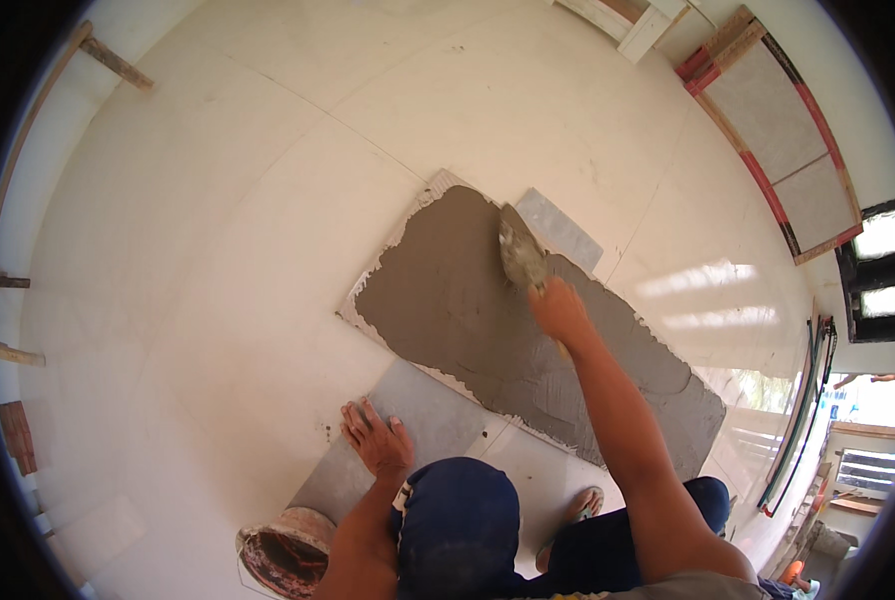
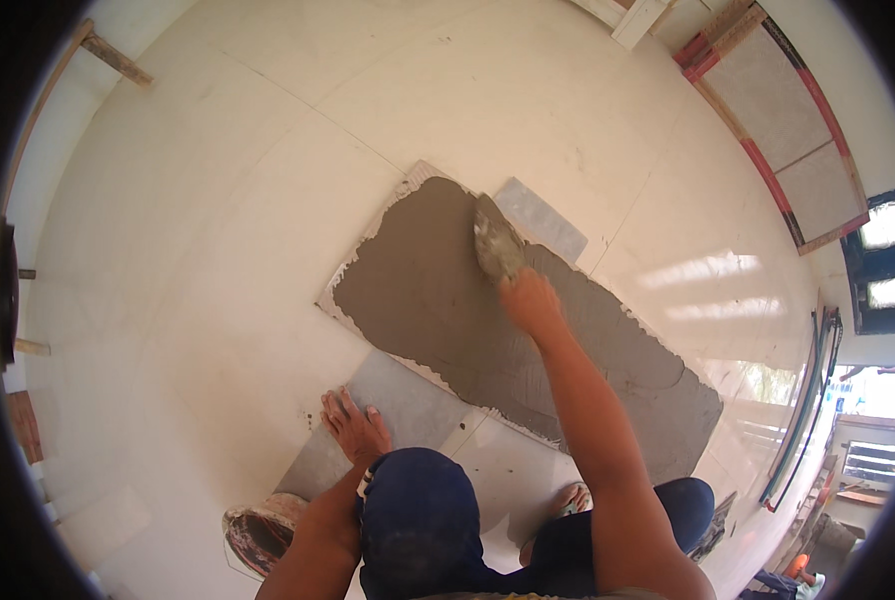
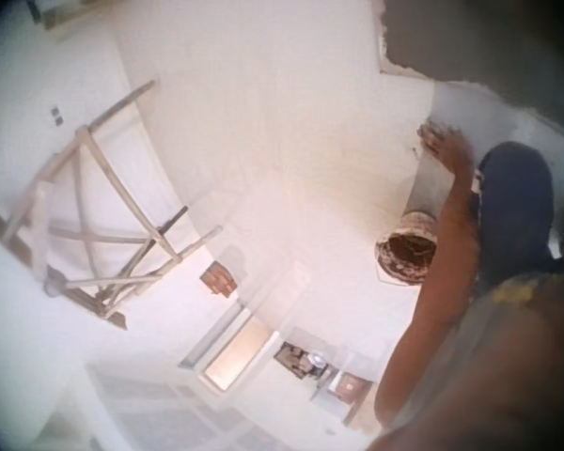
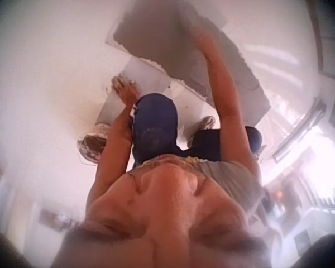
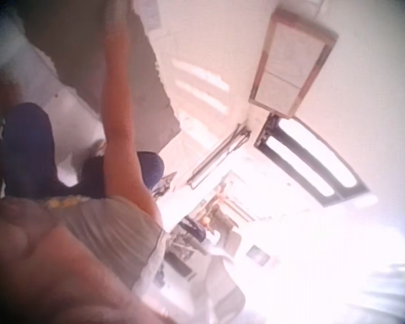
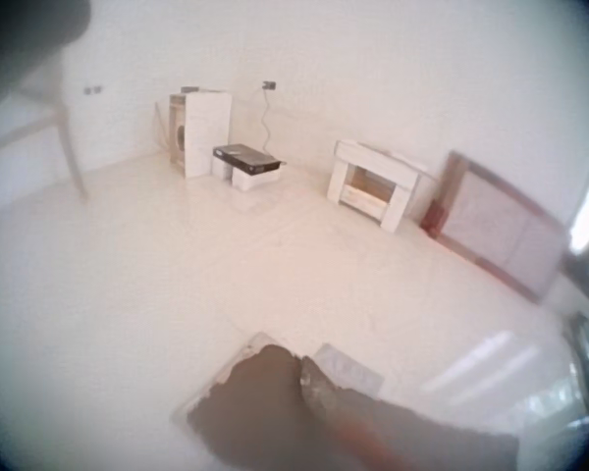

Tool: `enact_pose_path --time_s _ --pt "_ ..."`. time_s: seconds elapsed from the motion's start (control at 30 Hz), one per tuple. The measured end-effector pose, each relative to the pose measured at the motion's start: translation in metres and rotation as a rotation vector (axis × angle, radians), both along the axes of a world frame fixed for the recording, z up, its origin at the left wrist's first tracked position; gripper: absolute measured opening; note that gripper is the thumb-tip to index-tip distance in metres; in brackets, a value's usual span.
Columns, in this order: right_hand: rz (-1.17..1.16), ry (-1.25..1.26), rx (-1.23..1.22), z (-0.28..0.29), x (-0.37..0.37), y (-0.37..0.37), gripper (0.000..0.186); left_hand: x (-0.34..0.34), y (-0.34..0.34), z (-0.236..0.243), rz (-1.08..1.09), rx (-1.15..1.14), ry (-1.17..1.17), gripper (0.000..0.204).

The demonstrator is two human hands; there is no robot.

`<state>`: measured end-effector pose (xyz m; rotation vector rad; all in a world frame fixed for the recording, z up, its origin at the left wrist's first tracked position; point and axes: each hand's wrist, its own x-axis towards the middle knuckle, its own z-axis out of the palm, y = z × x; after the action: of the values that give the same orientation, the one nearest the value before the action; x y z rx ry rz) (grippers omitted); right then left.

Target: The person applies mortar from a bucket onto the back of a large tile using a trowel.

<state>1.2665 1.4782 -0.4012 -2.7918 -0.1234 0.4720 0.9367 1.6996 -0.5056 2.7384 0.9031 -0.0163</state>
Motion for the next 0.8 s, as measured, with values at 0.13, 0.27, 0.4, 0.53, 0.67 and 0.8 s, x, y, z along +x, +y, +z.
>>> enact_pose_path --time_s 0.13,0.27,0.4,0.53,0.67,0.8 --pt "-0.003 -0.046 0.017 -0.021 0.051 0.067 0.042 -0.001 0.003 -0.001 -0.004 0.026 0.002 0.074" --pt "0.007 -0.047 0.063 -0.023 0.088 0.114 0.041 0.001 0.003 0.003 -0.013 0.006 0.035 0.074" --pt "0.089 0.060 0.060 -0.029 0.080 0.124 0.040 0.002 0.000 0.005 -0.020 0.019 0.030 0.074" --pt "0.200 0.214 0.072 -0.014 0.034 0.102 0.041 0.001 0.004 0.006 0.003 -0.030 0.050 0.074" --pt "0.327 0.335 0.071 0.014 0.004 0.062 0.043 -0.003 0.006 0.006 0.022 -0.040 0.058 0.074" --pt "0.195 -0.018 0.136 -0.010 0.021 0.042 0.047 0.003 0.001 0.009 -0.024 -0.034 0.001 0.075"
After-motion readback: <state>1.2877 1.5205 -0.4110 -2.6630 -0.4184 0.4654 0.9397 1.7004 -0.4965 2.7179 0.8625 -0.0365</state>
